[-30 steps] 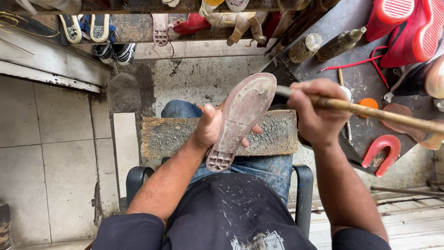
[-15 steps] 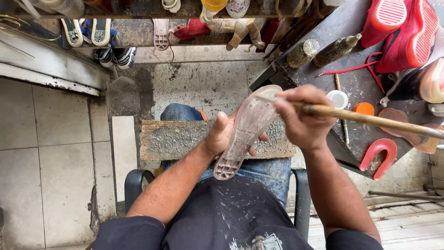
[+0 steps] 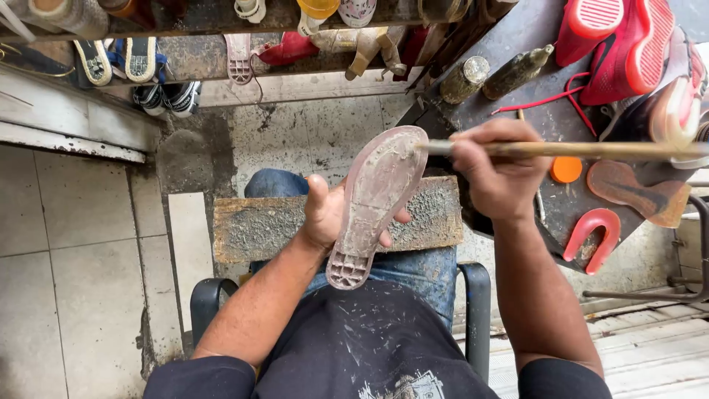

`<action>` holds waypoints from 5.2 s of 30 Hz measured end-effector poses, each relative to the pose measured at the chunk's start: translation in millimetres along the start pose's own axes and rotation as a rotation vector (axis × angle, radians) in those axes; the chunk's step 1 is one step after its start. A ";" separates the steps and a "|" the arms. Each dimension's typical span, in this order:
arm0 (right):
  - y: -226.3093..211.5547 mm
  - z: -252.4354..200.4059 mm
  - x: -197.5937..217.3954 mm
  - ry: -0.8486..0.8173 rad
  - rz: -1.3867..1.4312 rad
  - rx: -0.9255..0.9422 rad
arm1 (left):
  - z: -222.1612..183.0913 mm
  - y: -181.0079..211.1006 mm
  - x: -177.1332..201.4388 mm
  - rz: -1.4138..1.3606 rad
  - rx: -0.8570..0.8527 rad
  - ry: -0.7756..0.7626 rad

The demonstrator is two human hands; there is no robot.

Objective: Applying glue to the bottom of shoe soles using a brush at a repair bench

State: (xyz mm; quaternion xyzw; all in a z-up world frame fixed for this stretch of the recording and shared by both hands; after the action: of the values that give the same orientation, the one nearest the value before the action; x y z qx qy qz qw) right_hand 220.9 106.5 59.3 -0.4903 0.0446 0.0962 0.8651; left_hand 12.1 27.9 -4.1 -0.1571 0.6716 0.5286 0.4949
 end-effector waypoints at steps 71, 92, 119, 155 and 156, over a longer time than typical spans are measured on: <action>-5.6 -14.0 -1.5 0.005 -0.032 -0.089 | -14.7 -15.9 2.0 -0.017 0.080 -0.189; -0.2 -4.1 23.1 -0.234 -0.007 0.088 | -7.1 -6.3 9.7 -0.048 0.000 -0.205; -23.7 -3.9 18.6 -0.191 -0.096 0.076 | -26.1 12.4 -0.3 -0.067 0.181 -0.182; -19.5 -2.5 -18.7 -0.098 -0.151 0.180 | -18.1 -19.6 1.5 0.116 0.043 -0.264; -22.1 -9.0 -22.0 -0.117 -0.131 0.123 | -19.8 -19.3 1.8 0.134 0.028 -0.258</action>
State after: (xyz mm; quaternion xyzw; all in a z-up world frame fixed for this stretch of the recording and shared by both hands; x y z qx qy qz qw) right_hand 204.3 85.0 77.0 -0.4316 -0.0323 0.0648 0.8992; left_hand 15.5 3.8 -17.2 -0.0358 0.6188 0.5668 0.5427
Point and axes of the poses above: each hand's wrist, its own z-axis towards the middle knuckle, its own x-axis out of the back of the hand, y = z × x, the point moved 3 cm from there along z, towards the middle knuckle, and after that the axes turned 13 degrees about z, right-handed, at the moved point
